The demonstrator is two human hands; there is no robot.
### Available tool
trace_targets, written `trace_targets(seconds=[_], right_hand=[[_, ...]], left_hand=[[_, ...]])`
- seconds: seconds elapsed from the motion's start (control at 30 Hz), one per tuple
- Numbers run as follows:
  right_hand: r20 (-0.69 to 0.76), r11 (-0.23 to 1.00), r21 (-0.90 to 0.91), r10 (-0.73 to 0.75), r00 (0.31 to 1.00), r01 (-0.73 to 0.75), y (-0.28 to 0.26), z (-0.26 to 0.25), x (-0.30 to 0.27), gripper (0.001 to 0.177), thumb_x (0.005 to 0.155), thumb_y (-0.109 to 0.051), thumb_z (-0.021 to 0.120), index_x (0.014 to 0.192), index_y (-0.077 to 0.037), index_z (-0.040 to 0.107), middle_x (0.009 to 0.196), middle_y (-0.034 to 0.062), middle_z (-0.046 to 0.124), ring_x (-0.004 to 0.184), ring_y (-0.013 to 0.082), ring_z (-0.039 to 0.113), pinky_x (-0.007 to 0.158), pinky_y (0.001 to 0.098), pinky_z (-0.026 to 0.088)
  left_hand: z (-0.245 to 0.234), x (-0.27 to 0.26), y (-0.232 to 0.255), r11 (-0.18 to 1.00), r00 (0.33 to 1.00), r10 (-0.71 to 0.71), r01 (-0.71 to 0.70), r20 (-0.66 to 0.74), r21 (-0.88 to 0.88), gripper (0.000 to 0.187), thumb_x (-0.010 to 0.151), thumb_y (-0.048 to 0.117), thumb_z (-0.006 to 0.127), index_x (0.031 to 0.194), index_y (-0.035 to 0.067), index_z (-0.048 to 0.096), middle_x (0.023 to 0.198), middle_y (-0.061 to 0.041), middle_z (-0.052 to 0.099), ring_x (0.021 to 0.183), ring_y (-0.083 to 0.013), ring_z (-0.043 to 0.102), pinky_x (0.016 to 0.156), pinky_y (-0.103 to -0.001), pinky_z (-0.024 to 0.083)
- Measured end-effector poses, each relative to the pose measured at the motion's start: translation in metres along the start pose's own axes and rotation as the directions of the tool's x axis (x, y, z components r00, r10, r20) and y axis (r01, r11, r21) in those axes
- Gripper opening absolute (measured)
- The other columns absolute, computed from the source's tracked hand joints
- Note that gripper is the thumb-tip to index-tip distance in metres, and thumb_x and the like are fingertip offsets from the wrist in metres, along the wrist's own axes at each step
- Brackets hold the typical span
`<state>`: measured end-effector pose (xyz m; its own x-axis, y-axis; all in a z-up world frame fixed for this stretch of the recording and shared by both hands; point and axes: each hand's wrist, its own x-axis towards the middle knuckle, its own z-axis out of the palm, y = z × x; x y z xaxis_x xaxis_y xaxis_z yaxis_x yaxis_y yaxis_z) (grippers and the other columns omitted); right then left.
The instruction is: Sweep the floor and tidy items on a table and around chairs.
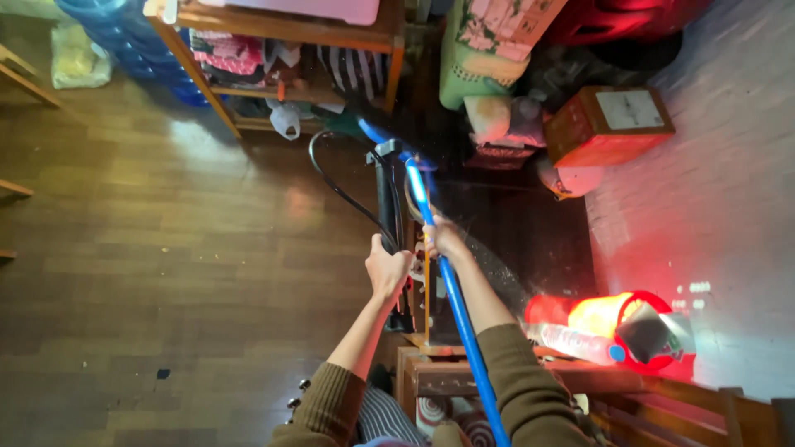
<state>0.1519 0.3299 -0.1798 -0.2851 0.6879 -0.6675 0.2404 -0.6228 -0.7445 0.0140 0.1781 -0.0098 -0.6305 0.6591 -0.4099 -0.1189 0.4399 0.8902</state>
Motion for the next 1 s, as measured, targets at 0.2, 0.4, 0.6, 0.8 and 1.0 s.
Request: trace_targets(seconds=[0.2,0.4,0.6,0.8,1.0], right_hand=[[-0.077,1.000,-0.006,0.023,0.997,-0.024,-0.046,0.008,-0.057,0.037,0.096,-0.012,0.052,0.122,-0.038,0.050,0.060,-0.0002,0.049,0.040,0.0092,0.041,0.035,0.0262,0.031],[-0.077,0.998,-0.043,0.033,0.996,-0.036,-0.033,-0.010,-0.017,0.009,0.102,-0.008,0.047,0.107,-0.009,0.054,0.062,0.0013,0.046,0.041,0.0092,0.042,0.035,0.0264,0.031],[0.096,0.999,0.015,0.028,0.995,-0.029,-0.061,0.026,-0.042,0.016,0.100,-0.010,0.049,0.106,-0.020,0.058,0.062,0.0002,0.047,0.041,0.0072,0.040,0.036,0.0246,0.030],[0.028,0.997,-0.002,-0.077,0.997,0.077,-0.073,0.007,-0.045,0.007,0.101,-0.012,0.055,0.108,-0.011,0.056,0.066,0.0002,0.048,0.043,0.0060,0.040,0.035,0.0233,0.029],[0.038,0.997,-0.077,0.028,0.999,-0.025,-0.053,0.006,-0.057,0.026,0.096,-0.003,0.049,0.116,-0.016,0.058,0.068,0.0023,0.049,0.044,0.0076,0.044,0.036,0.0238,0.036]], left_hand=[[-0.002,-0.011,0.035,0.975,0.974,-0.208,0.214,0.091,-0.062,0.031,0.069,0.007,0.062,0.098,0.005,0.054,0.067,-0.017,0.066,0.054,-0.0308,0.067,0.054,-0.046,0.055],[0.002,-0.001,0.009,0.995,0.996,-0.092,0.092,0.015,0.026,0.029,0.068,0.007,0.065,0.096,0.005,0.057,0.068,-0.017,0.069,0.053,-0.0282,0.068,0.054,-0.041,0.055],[0.001,0.000,0.011,0.997,0.996,-0.083,0.083,0.034,0.008,0.032,0.068,0.007,0.060,0.100,0.006,0.057,0.069,-0.020,0.069,0.053,-0.0312,0.069,0.056,-0.042,0.056],[-0.015,-0.013,0.033,0.985,0.984,-0.164,0.167,0.073,-0.049,0.032,0.069,0.006,0.058,0.101,0.006,0.056,0.069,-0.019,0.067,0.050,-0.0319,0.066,0.051,-0.045,0.056],[-0.015,-0.008,0.003,0.995,0.995,-0.095,0.095,0.038,0.007,0.032,0.068,0.005,0.061,0.100,0.008,0.057,0.067,-0.017,0.067,0.048,-0.0280,0.066,0.049,-0.041,0.054]])
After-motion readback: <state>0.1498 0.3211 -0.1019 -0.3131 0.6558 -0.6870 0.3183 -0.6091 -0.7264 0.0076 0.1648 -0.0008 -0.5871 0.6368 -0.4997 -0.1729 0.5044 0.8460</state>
